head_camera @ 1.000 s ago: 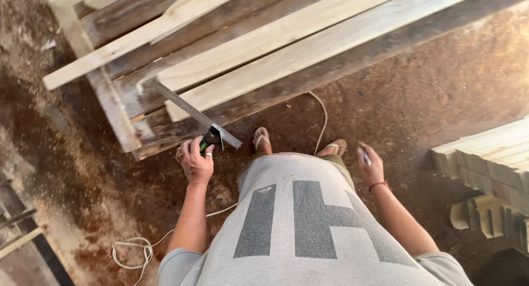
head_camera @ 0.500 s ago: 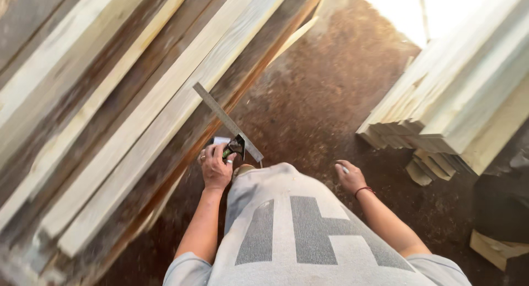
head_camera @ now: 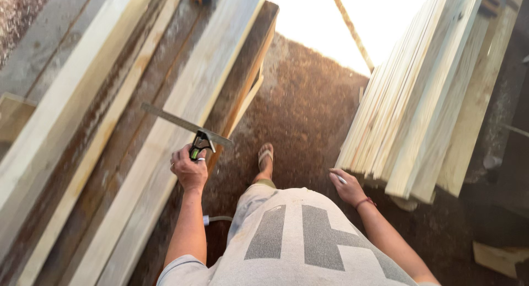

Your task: The person marks straight lines on wooden boards laid across a workbench. They use a pen with a metal ruler and a try square to draw guide lines across each board, repositioning the square along the boards, and use a tape measure to check lengths on a board.

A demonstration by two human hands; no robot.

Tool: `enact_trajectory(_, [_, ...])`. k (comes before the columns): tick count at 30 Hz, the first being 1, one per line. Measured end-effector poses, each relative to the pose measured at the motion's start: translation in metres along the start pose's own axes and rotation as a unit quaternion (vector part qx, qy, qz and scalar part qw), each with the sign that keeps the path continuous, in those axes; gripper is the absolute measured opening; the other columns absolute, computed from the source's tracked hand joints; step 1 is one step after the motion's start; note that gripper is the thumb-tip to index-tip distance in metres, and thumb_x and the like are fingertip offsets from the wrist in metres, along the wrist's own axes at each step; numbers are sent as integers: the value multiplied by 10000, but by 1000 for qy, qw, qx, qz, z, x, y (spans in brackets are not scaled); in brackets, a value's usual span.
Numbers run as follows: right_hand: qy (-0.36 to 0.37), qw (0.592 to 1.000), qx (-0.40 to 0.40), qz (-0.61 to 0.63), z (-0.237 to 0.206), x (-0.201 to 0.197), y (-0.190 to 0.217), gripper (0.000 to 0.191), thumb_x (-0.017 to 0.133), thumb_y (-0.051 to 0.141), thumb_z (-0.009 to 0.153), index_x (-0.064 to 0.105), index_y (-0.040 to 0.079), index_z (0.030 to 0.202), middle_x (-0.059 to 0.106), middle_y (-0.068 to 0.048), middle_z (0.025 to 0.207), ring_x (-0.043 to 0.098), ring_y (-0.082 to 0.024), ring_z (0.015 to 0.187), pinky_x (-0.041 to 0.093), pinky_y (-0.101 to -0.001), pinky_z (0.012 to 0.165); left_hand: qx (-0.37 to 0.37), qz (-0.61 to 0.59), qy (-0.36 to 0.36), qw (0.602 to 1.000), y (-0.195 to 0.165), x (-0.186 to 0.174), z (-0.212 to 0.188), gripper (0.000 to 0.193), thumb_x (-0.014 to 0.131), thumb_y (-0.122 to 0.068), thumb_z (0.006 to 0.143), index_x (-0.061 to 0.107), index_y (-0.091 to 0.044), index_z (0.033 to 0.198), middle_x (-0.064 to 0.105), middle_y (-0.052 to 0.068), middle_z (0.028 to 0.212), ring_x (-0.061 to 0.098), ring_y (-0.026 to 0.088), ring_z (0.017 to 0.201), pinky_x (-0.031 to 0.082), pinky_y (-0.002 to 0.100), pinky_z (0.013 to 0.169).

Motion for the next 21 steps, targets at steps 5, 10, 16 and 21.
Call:
enact_trajectory(5, [-30,978,204,15,101,-59,-35,341,624,351,1015,733,148,1265,787,-173,1084,743,-234,982,558,-343,881,-99,-25,-67,993,-7,65,138,374,850,-310,839,667,-67,1056,665,155,1077,598,399,1083,485,550,890])
enact_trajectory(10, [-112,953,208,189,191,-105,-45,413,616,352,1002,684,83,1308,760,-98,1121,735,-173,866,559,-313,787,-193,109,-94,971,-20,114,249,421,877,-332,802,671,-31,1012,681,220,1065,587,445,1081,465,578,867])
enact_trajectory(16, [-39,962,221,153,318,-140,-42,424,593,321,1022,665,35,1327,764,-108,1107,726,-202,853,571,-317,794,-335,169,-133,917,-32,146,326,450,862,-339,777,666,-54,1065,664,236,1170,595,438,1111,465,552,913])
enact_trajectory(21, [108,978,166,65,494,-179,-14,403,587,317,1036,670,43,1320,754,-135,1122,718,-233,910,555,-341,821,-464,123,-121,869,-52,157,352,630,834,-485,830,604,-101,1273,652,189,1287,558,444,1235,424,580,980])
Point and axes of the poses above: each hand's wrist, its own z-axis towards the middle knuckle, its own x-axis out of the palm, y = z × x, the point moved 5 cm from there along z, towards the middle knuckle
